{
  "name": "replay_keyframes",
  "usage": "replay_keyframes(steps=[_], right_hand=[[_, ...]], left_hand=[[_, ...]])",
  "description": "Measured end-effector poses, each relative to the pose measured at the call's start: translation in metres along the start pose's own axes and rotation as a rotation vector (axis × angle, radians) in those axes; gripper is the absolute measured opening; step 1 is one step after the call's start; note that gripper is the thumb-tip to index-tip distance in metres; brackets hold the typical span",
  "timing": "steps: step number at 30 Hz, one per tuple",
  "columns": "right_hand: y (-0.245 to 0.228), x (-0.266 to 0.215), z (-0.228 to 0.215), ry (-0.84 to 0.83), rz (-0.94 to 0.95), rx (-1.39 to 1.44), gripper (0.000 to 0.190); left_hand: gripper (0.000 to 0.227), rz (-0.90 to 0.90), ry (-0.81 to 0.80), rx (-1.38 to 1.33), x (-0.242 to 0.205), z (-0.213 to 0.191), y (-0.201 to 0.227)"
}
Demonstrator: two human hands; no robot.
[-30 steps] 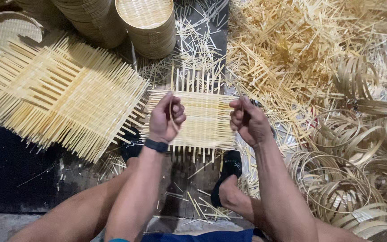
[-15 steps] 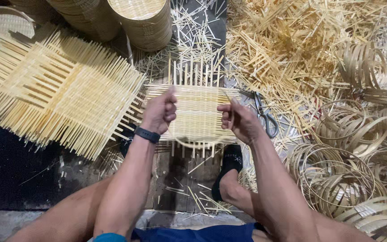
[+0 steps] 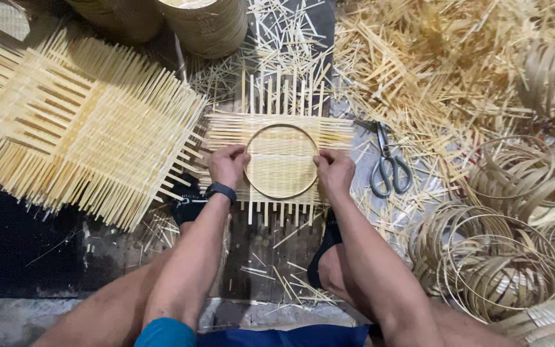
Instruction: The person weaves thin bamboo strips into baskets, using shears to trim excess material and a wooden form to shape the basket base.
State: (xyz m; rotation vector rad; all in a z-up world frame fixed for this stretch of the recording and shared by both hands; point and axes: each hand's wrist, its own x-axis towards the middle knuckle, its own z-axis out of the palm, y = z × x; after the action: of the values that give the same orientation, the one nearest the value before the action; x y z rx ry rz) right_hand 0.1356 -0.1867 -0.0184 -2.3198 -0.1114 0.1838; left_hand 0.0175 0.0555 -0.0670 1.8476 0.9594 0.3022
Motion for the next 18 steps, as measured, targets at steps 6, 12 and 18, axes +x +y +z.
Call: replay_keyframes(steps=[6,12,18], right_hand=[[0.022,0.007,0.007,-0.01,-0.016,-0.003,0.021],[0.016,0.012,0.006,-0.066,0.154,-0.04,0.02],[0.026,0.014,0.007,-0.071,0.106,-0.039,0.022]], left_hand=[[0.021,-0.1,-0.023,0.177,0.007,0.0,0.007],[0.02,-0.034,-0.053,0.239,0.007,-0.003,0.013],[0.019,-0.005,-0.077,0.226,0.02,-0.003,-0.009]])
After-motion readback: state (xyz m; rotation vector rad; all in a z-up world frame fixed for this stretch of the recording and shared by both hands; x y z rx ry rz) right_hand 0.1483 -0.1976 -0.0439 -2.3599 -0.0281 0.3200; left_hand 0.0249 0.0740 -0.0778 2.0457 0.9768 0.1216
